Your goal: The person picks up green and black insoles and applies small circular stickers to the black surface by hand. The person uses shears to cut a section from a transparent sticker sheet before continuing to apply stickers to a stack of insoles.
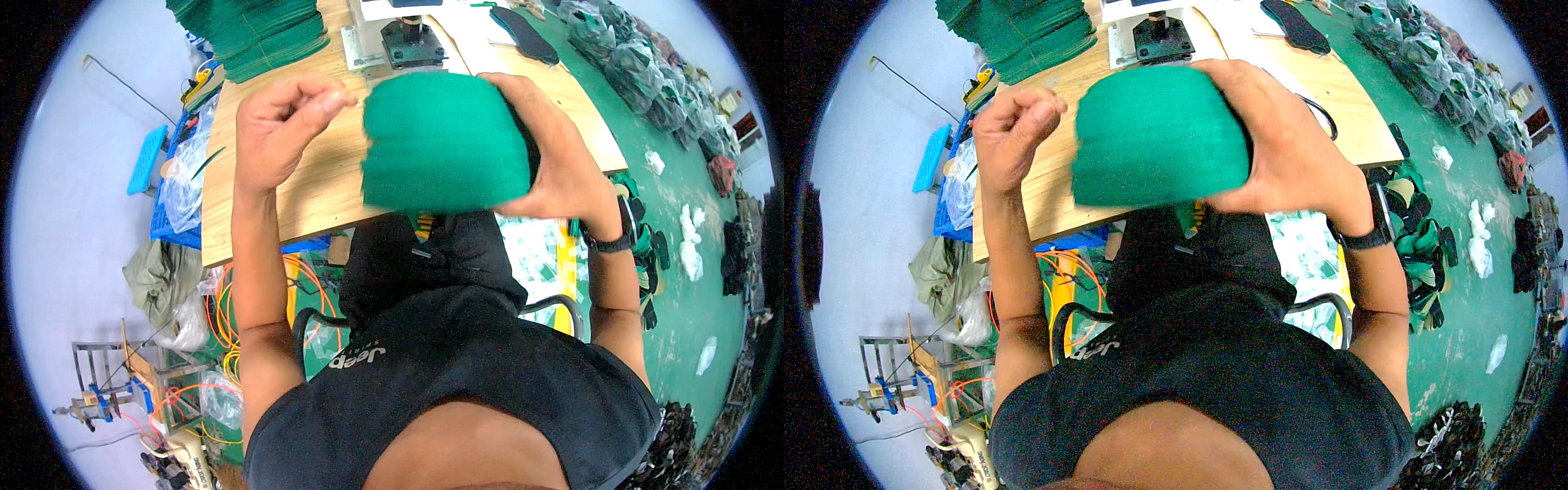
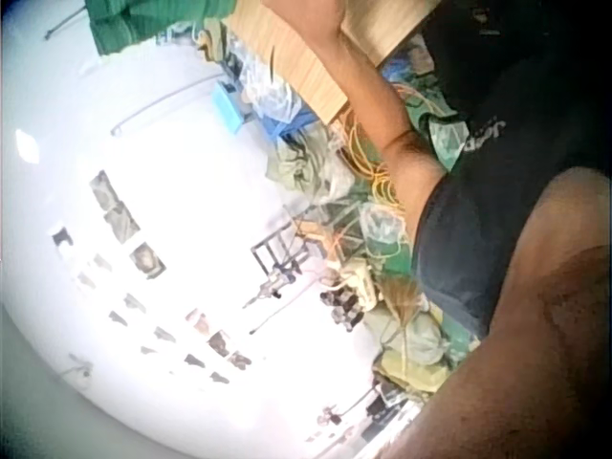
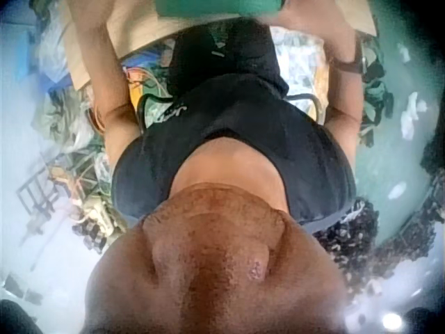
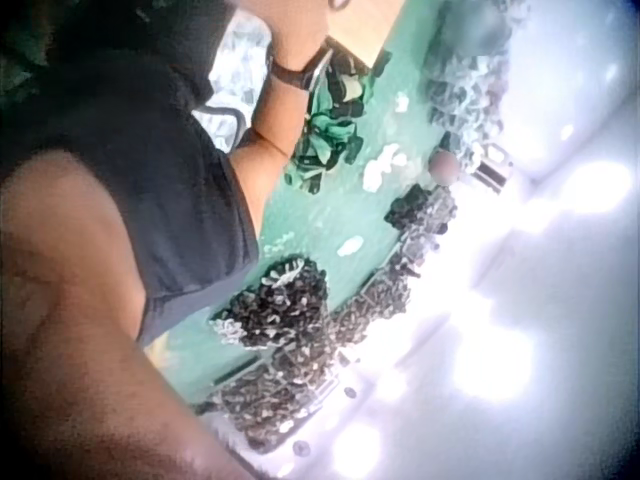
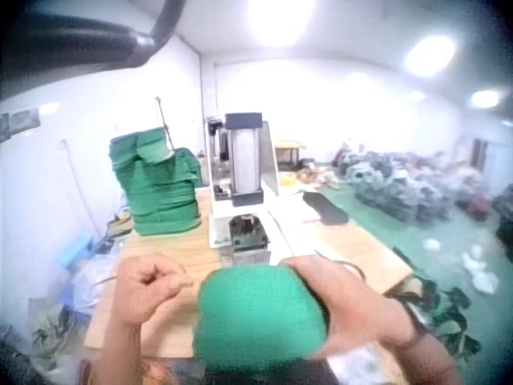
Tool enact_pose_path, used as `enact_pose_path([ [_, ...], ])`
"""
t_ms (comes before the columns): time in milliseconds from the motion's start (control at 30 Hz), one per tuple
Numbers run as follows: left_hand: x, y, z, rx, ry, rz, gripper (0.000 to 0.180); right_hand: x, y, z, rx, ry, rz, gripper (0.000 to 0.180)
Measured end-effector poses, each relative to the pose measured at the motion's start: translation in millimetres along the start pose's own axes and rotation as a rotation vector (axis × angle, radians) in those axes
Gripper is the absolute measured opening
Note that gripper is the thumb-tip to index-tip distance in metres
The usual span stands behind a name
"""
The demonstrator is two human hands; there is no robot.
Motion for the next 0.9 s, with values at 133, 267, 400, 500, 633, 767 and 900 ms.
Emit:
enact_pose_path([
  [133,-38,4,-48,-0.134,-0.155,0.055,0.012,22,-14,-24,-0.092,-0.151,-0.241,0.089],
  [267,-91,-17,-89,-0.412,0.118,0.178,0.01,30,-26,-39,-0.24,-0.111,-0.371,0.083],
  [400,-138,-46,-78,-0.521,0.193,0.468,0.02,36,-47,-70,-0.459,0.242,-0.615,0.07],
  [500,-166,-59,-20,-0.278,0.272,0.498,0.036,41,-48,-72,-0.457,0.796,-0.803,0.041],
  [633,-135,-50,-4,-0.388,0.481,-0.063,0.072,61,-52,-64,-0.3,0.853,-0.932,0.033],
  [767,-177,-12,4,-0.147,-0.103,0.131,0.118,54,-52,-65,-0.353,0.892,-0.876,0.04],
  [900,-192,-14,48,0.083,-0.389,0.091,0.12,47,-59,-77,-0.408,0.935,-0.89,0.045],
])
Point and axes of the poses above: each hand's wrist, its own y-axis towards the middle knuckle, its own x-axis out of the back of the hand, z = x × y, the point moved 9 cm from there along y, towards the middle knuckle, and after that the axes turned 6 degrees about -z, right-handed, at the moved point
